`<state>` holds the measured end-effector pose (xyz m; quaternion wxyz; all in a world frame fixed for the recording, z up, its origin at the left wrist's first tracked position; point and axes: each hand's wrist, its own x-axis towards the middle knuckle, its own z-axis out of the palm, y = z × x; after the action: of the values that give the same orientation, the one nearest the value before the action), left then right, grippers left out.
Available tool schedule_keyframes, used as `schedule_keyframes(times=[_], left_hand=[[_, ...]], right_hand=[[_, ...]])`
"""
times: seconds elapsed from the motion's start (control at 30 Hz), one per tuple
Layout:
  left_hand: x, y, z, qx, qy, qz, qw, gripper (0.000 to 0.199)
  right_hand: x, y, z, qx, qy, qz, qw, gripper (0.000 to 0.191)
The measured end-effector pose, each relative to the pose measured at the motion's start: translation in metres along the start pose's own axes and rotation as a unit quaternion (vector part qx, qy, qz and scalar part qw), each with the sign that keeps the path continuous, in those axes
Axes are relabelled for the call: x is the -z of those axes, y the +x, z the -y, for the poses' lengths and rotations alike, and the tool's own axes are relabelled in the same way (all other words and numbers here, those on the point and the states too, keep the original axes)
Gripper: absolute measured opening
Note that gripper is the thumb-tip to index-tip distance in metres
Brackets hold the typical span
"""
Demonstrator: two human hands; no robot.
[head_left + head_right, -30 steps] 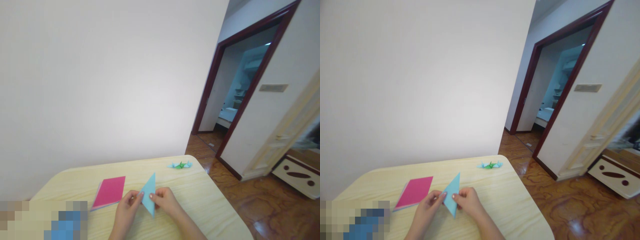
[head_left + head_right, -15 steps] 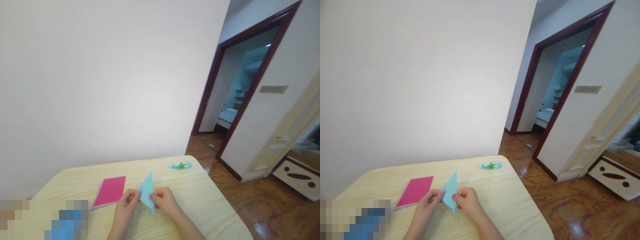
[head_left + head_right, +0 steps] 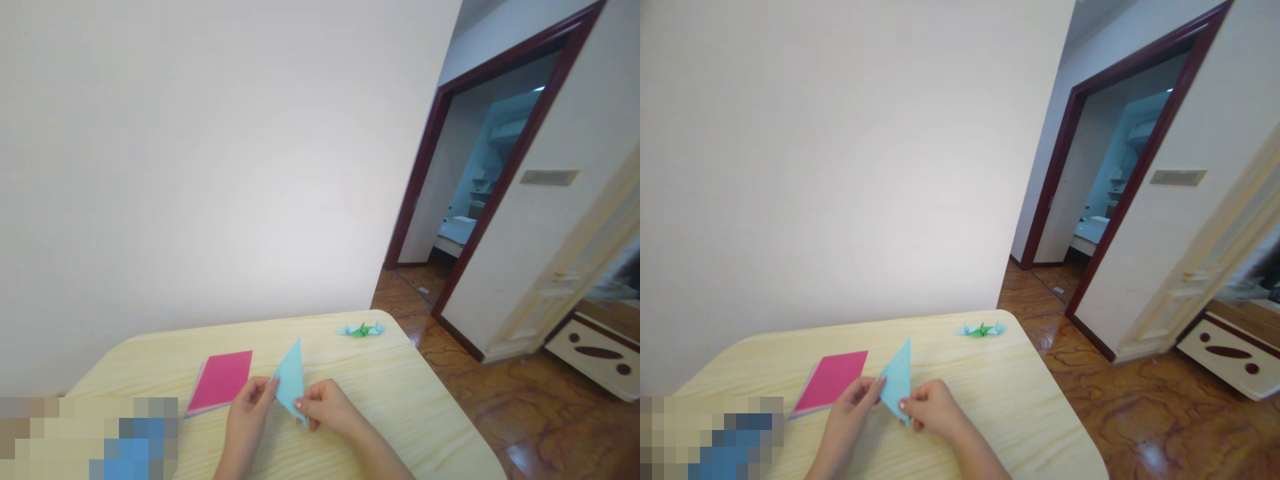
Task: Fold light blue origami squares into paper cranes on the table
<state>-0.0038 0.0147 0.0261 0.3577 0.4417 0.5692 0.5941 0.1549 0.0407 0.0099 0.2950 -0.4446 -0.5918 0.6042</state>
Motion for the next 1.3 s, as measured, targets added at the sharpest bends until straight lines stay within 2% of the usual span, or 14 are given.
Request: schedule_keyframes(times=[0.17,0.3,0.6,0.83,0.93,1.0,1.1,1.2,1.3], left_hand=[[0.002,0.000,-0.004,0.006,0.000,-0.023,1.000,0.048],[0.003,0.001,-0.003,0.009,-0.001,-0.038,0.999,0.048],[0.000,0.000,0.003,0.020,-0.013,-0.025,0.999,0.045],[0.000,-0.001,0.000,0.022,-0.009,-0.017,1.000,0.045],[0.004,0.000,0.001,0.022,-0.006,-0.038,0.999,0.045],[0.007,0.001,0.002,0.027,-0.012,-0.047,0.998,0.043],[0.008,0.003,0.002,0.043,-0.031,-0.007,0.999,0.040],[0.005,0.002,0.001,0.055,-0.046,0.053,0.996,0.038],[0.001,0.003,0.001,0.067,-0.060,0.099,0.991,0.038]], right_hand=[[-0.002,-0.003,0.001,-0.007,0.009,0.019,1.000,0.023],[-0.001,-0.001,0.001,-0.021,0.012,0.040,0.999,0.023],[-0.001,-0.002,-0.001,-0.025,-0.032,0.041,0.998,0.010],[-0.004,-0.015,0.004,0.054,-0.114,0.018,0.992,0.033],[-0.004,-0.020,0.005,0.052,-0.134,0.008,0.990,0.039],[-0.003,-0.021,0.005,0.038,-0.131,0.024,0.990,0.037],[0.001,-0.017,0.007,0.043,-0.075,0.041,0.995,0.030],[0.006,-0.011,0.014,0.072,0.021,-0.015,0.997,0.024],[0.011,-0.006,0.017,0.060,0.092,-0.044,0.993,0.027]])
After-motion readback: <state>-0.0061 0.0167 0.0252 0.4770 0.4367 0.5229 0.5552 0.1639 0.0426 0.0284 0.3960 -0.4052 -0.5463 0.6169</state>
